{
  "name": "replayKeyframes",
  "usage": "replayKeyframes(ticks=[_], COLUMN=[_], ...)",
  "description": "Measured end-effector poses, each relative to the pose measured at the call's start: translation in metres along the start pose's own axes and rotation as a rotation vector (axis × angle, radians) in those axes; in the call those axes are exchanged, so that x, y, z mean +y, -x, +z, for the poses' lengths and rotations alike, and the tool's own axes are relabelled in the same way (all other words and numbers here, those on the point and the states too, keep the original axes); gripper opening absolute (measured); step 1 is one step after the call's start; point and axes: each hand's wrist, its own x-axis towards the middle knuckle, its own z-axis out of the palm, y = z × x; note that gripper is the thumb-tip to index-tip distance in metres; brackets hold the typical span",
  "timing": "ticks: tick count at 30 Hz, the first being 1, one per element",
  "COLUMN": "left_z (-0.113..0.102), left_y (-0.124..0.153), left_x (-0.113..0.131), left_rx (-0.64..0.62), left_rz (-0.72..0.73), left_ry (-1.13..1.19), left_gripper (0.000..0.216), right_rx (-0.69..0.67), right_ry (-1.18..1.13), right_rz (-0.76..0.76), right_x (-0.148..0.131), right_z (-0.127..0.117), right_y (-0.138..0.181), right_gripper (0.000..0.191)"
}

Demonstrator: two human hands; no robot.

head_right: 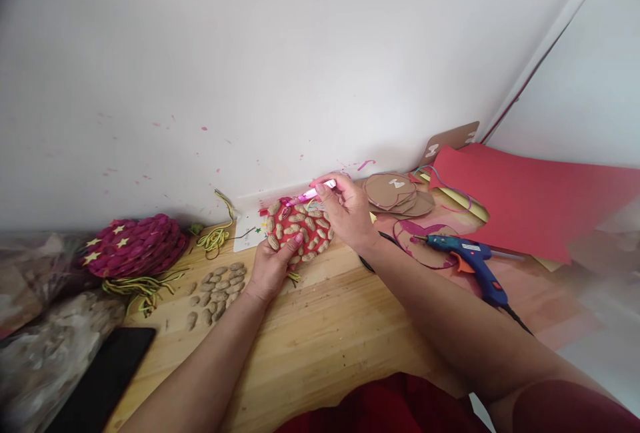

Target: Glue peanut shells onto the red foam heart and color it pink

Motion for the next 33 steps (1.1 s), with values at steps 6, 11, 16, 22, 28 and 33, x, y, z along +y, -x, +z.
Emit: replayKeyframes(ticks=[6, 11, 16, 22, 28, 33], left_z=[0.001, 0.001, -0.001, 0.0, -0.001, -0.001], left_y=[0.002, 0.002, 0.0, 0.002, 0.001, 0.002], left_x=[0.001, -0.001, -0.003, -0.002, -0.002, 0.0], left_rx=[0.007, -0.004, -0.002, 0.002, 0.012, 0.002], left_rz=[0.046, 0.067, 0.092, 0.083, 0.08, 0.075], left_ry=[-0.058, -0.065, -0.043, -0.062, -0.051, -0.042], left_gripper=[0.045, 0.042, 0.036, 0.036, 0.04, 0.045], right_rx=[-0.062, -0.089, -0.139, -0.112, -0.14, -0.104], right_ry=[0.174, 0.275, 0.354, 0.312, 0.336, 0.325], right_rz=[-0.148, -0.239, -0.378, -0.275, -0.3, -0.305], right_x=[-0.016, -0.019, -0.021, -0.022, -0.021, -0.022], right_z=[-0.001, -0.003, -0.003, -0.005, -0.006, -0.005], right_y=[0.003, 0.005, 0.008, 0.006, 0.006, 0.007], right_gripper=[0.016, 0.012, 0.009, 0.011, 0.012, 0.011])
